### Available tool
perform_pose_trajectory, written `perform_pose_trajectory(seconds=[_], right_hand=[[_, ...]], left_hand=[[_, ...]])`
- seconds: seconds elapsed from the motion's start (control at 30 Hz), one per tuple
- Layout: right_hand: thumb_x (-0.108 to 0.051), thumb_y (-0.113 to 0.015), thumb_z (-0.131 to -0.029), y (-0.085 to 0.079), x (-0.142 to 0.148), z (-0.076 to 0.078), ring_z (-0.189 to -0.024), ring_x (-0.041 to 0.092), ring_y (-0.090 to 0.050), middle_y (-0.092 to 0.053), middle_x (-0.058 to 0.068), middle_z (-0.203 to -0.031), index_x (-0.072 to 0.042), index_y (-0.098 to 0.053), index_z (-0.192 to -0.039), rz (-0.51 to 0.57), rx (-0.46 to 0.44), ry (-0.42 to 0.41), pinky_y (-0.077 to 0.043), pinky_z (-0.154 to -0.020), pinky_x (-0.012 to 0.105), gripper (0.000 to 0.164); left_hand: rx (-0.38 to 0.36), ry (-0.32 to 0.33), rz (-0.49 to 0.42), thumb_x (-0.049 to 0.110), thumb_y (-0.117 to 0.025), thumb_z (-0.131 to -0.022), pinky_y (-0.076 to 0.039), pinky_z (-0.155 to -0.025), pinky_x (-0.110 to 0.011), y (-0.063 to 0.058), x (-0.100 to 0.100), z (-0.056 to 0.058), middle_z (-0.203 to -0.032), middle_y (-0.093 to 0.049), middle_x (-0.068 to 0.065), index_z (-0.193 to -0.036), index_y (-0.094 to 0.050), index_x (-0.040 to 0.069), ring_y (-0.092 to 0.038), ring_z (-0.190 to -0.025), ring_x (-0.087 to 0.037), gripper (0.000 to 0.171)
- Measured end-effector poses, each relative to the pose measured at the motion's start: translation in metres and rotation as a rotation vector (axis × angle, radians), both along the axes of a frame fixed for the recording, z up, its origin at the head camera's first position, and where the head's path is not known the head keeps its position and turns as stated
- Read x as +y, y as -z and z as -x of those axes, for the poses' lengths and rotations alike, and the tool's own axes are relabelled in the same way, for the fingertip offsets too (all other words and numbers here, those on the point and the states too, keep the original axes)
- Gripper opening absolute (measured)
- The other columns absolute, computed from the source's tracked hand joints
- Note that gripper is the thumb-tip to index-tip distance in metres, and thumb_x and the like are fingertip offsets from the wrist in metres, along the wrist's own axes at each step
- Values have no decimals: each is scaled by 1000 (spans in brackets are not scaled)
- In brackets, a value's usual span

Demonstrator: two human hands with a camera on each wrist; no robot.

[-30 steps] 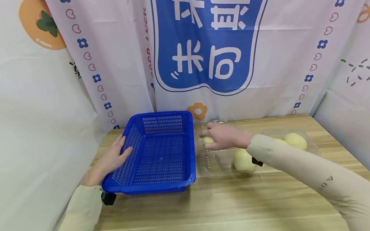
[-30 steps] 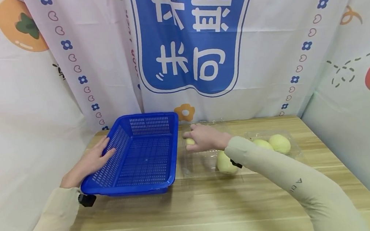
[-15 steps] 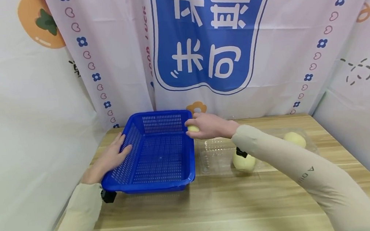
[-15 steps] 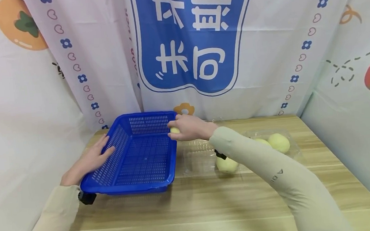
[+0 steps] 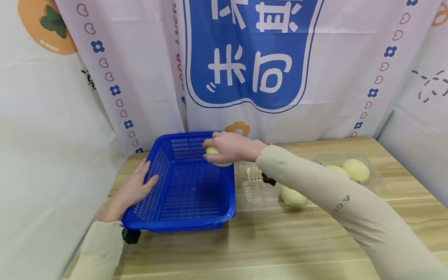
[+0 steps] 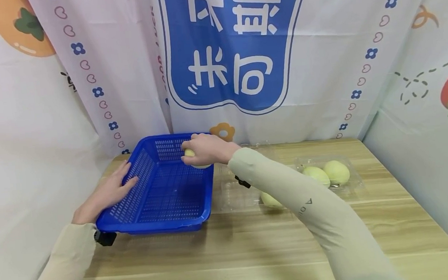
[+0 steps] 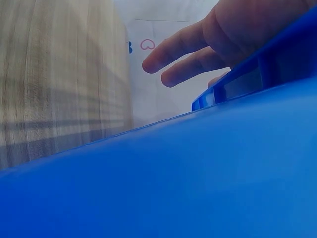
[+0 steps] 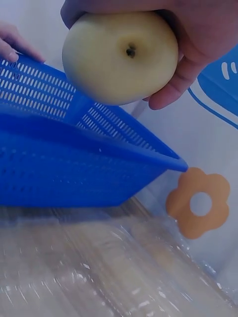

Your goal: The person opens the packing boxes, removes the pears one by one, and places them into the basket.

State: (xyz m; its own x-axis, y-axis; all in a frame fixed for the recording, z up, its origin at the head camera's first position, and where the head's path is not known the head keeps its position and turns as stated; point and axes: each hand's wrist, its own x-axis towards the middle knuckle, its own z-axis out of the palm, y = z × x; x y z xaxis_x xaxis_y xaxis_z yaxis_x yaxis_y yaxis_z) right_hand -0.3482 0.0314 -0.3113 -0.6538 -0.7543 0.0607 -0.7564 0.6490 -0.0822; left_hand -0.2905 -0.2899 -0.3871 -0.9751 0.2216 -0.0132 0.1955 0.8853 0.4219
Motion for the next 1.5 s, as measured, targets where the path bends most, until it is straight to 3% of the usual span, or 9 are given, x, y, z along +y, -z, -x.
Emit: perform_pose_trajectory(seconds=[0.23,0.47,0.63,0.8,1.1,1.5], right_hand=[[-45,-47,-98,3,-19,3,-86,15,-53,-62,-1,-105,-22,-61,-129,-20,-38,8,-44,-62,26,41],[-45,-47,-99,11,-47,11,-95,15,-54,-64,-2,-109,-22,-61,-128,-54,-69,7,-48,-71,30,40],[-46,-48,-99,18,-67,16,-111,16,-57,-66,-3,-120,-20,-59,-133,-89,-83,26,-52,-91,35,43],[-46,-47,-99,24,-85,16,-130,17,-52,-59,-2,-139,-20,-54,-141,-128,-114,29,-45,-110,37,50],[-46,-46,-100,19,-107,21,-130,16,-53,-59,-1,-140,-20,-55,-139,-112,-116,32,-45,-111,35,48],[-49,-48,-99,45,-144,23,-134,13,-50,-54,-7,-145,-25,-48,-146,-117,-212,116,-43,-112,33,53]], left_hand=[[-9,-9,-1,37,-40,-105,-14,-117,-68,0,2,3,-163,4,-26,-156,-5,-2,-10,-147,-53,73],[-11,-12,-3,37,-40,-105,-13,-117,-68,2,2,3,-163,4,-27,-156,-5,-3,-9,-147,-52,74],[0,-16,-1,38,-40,-104,-14,-117,-68,1,1,2,-163,3,-27,-156,-6,-3,-11,-146,-53,74],[-11,-31,0,39,-41,-104,-16,-116,-69,2,0,0,-163,1,-27,-156,-7,-2,-12,-146,-54,74],[-14,-34,-6,40,-40,-104,-17,-115,-70,-1,4,1,-162,1,-27,-156,-7,-1,-13,-145,-54,74],[0,-21,-6,43,-39,-104,-17,-114,-70,3,3,2,-162,1,-28,-156,-7,-2,-13,-145,-54,75]])
